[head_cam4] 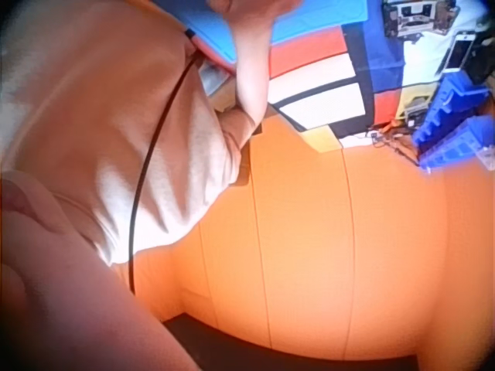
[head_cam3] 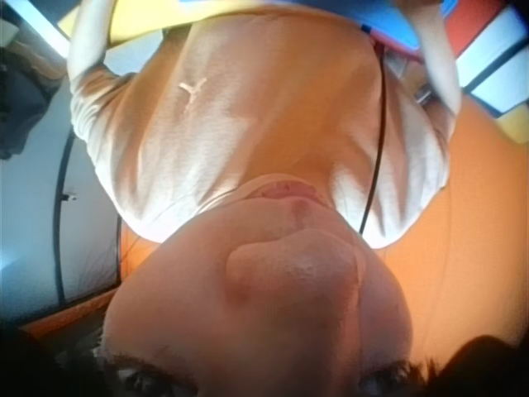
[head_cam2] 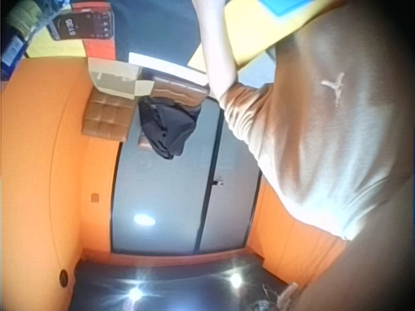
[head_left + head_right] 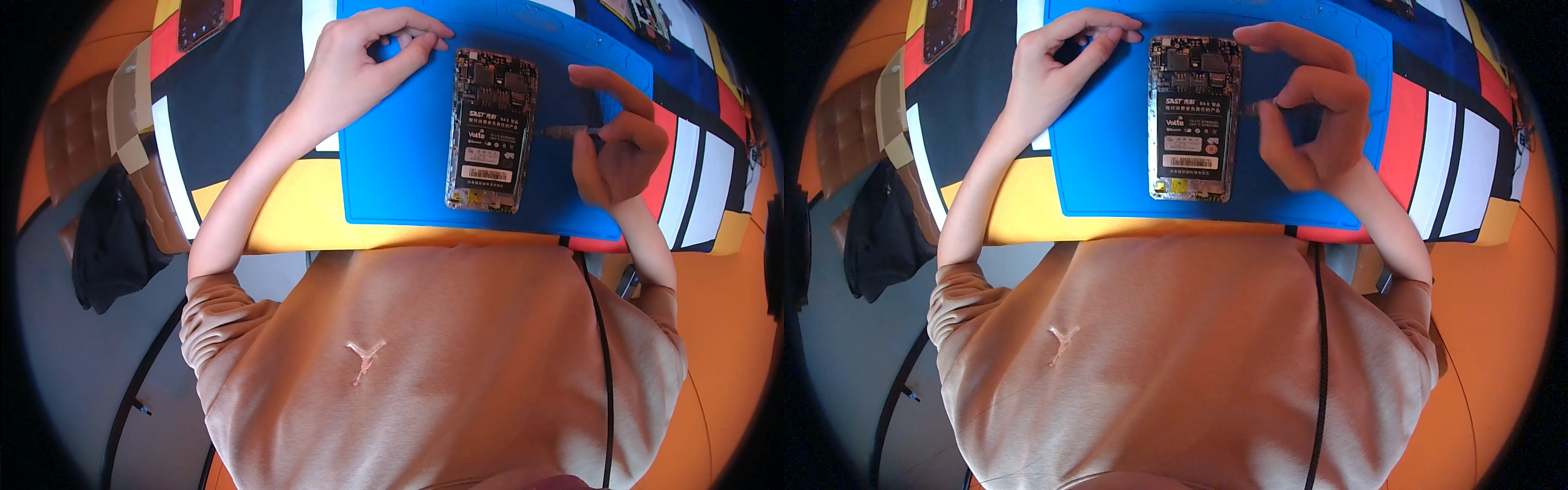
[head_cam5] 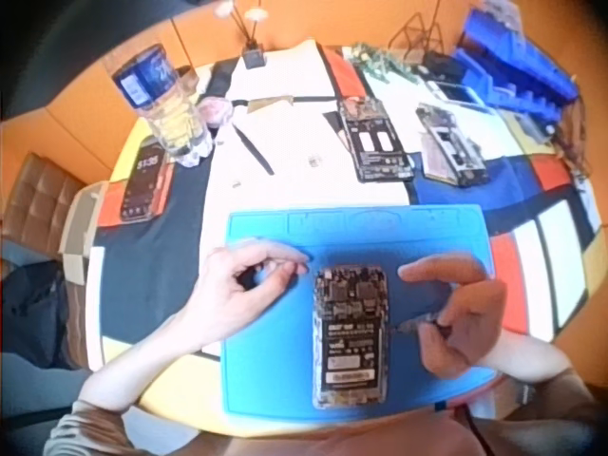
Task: The person uses a screwdriver to remove screws from a disassembled smartphone motherboard placed on a blue mat. The person repeatedly unscrews and sets aside small screws while stabilizing the board with the other hand.
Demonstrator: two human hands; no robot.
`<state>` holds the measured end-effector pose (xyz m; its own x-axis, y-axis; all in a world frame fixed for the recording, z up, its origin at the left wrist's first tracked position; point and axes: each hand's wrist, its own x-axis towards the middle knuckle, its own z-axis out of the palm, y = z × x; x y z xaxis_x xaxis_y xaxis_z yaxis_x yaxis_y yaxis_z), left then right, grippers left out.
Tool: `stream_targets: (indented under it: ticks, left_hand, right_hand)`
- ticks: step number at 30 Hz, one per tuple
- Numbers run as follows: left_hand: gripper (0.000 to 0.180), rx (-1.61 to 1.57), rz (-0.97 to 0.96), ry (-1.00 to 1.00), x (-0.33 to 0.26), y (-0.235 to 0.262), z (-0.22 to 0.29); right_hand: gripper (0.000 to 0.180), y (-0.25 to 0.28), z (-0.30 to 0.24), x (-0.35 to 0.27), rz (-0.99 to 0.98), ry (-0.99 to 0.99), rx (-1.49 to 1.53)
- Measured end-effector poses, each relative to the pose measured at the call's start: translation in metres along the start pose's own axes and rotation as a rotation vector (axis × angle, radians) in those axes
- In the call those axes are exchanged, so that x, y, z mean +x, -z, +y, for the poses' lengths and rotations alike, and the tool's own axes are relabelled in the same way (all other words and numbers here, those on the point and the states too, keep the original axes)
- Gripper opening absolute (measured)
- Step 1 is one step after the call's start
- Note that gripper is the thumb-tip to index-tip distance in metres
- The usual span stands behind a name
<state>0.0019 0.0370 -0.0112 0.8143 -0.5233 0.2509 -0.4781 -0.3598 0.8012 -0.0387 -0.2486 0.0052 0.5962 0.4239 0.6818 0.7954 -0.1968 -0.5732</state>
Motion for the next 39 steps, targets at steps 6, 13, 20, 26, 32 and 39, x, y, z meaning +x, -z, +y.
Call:
stream_targets:
  ticks: [6,13,20,26,32,39]
  left_hand:
    - [0.019,-0.002,0.051,-0.007,0.0,-0.002,-0.002]
    - [0.018,0.01,0.026,0.045,0.002,0.001,0.005]
    - [0.016,-0.058,0.087,0.037,0.004,-0.003,0.008]
    - [0.018,-0.019,0.016,0.087,0.003,0.0,0.009]
    - [0.016,-0.062,0.102,0.028,0.004,-0.004,0.007]
    - [0.016,-0.044,0.097,0.027,0.005,-0.005,0.008]
  right_hand:
    - [0.03,0.002,-0.005,0.003,0.016,-0.066,-0.056]
    - [0.021,0.006,-0.011,0.0,0.033,-0.457,0.39]
    - [0.028,0.017,0.0,0.002,-0.141,-0.632,0.638]
    - [0.029,0.0,0.013,0.011,0.0,-0.709,0.398]
    - [0.03,-0.007,0.018,0.02,-0.166,-0.67,0.338]
    - [0.032,-0.01,0.019,0.021,-0.251,-0.628,0.245]
